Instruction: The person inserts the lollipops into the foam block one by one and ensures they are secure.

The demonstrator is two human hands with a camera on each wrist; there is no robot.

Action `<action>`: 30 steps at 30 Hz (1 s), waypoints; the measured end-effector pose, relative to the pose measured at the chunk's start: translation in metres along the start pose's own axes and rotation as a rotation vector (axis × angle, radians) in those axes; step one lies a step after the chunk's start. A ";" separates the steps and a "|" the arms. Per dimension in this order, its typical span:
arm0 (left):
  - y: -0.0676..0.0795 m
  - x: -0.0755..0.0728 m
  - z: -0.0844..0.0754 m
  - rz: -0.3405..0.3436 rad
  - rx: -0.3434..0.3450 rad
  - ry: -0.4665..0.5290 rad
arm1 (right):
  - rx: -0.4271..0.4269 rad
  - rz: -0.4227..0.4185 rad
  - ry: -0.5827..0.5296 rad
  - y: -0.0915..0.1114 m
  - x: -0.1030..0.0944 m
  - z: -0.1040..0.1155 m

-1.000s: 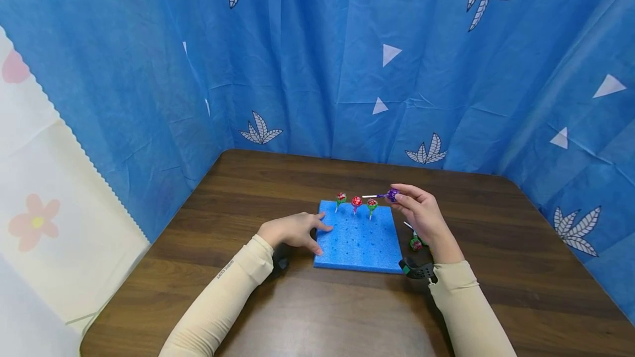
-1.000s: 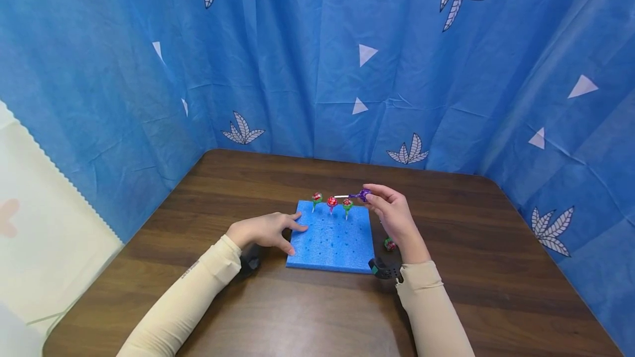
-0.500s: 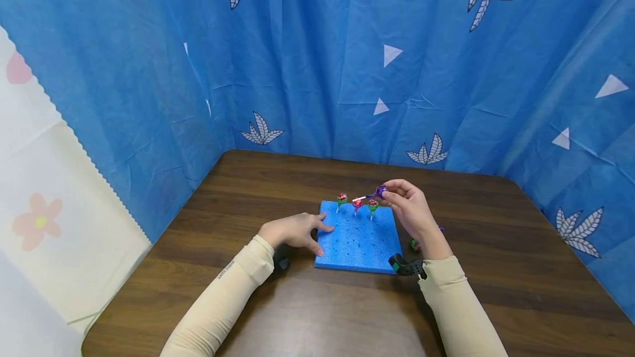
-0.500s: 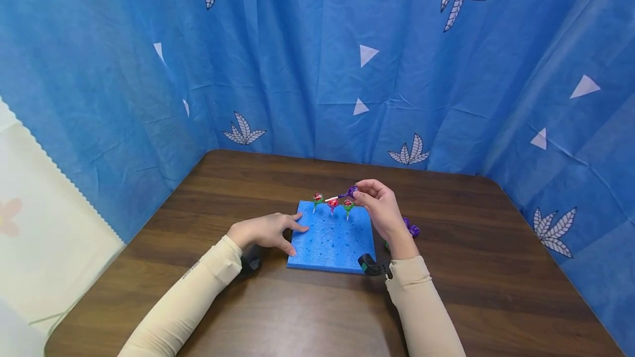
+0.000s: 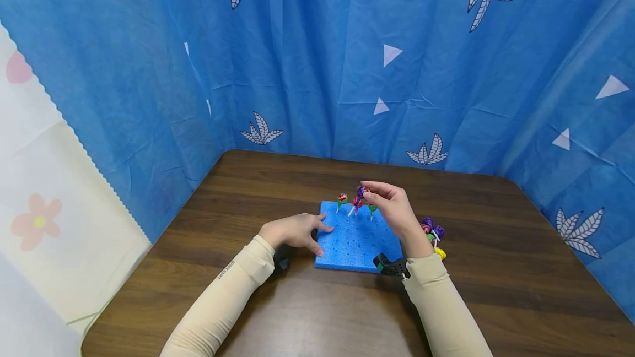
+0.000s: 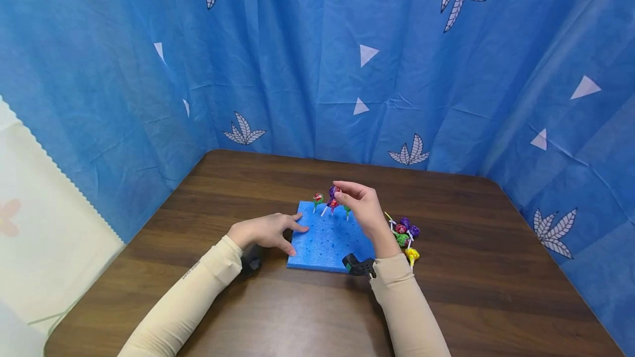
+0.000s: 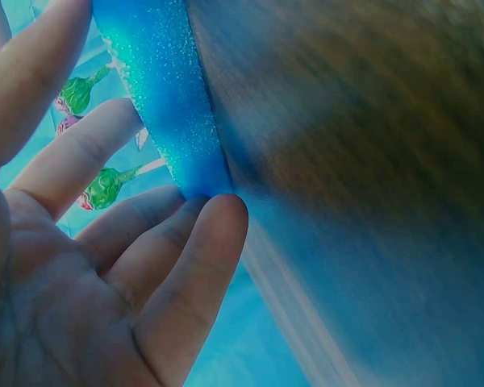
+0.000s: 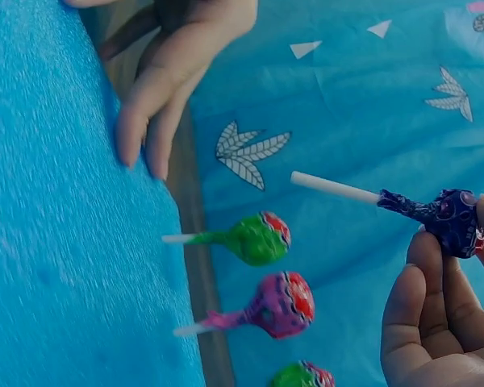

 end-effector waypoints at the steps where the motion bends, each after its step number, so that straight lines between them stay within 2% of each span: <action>1: 0.000 0.000 0.000 0.000 -0.001 0.000 | 0.007 0.002 0.020 -0.001 0.002 0.000; 6: 0.001 -0.001 -0.001 0.000 -0.005 -0.005 | 0.021 0.029 0.080 -0.004 0.013 -0.001; 14: 0.000 -0.001 0.000 0.002 -0.005 -0.014 | 0.026 0.007 0.049 -0.007 0.023 -0.009; 24: 0.001 -0.002 -0.001 -0.001 -0.006 -0.011 | 0.040 0.012 0.070 -0.012 0.034 -0.015; 30: 0.000 -0.002 0.000 0.001 -0.005 -0.010 | 0.077 0.005 0.081 -0.014 0.039 -0.021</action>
Point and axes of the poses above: each hand's wrist, its own y-axis away from the middle knuckle, its own x-axis out of the palm, z = x × y, the point moved 2 cm from there along -y, towards the middle knuckle, and after that the axes turned 15 degrees about z, right-handed, at the moved point
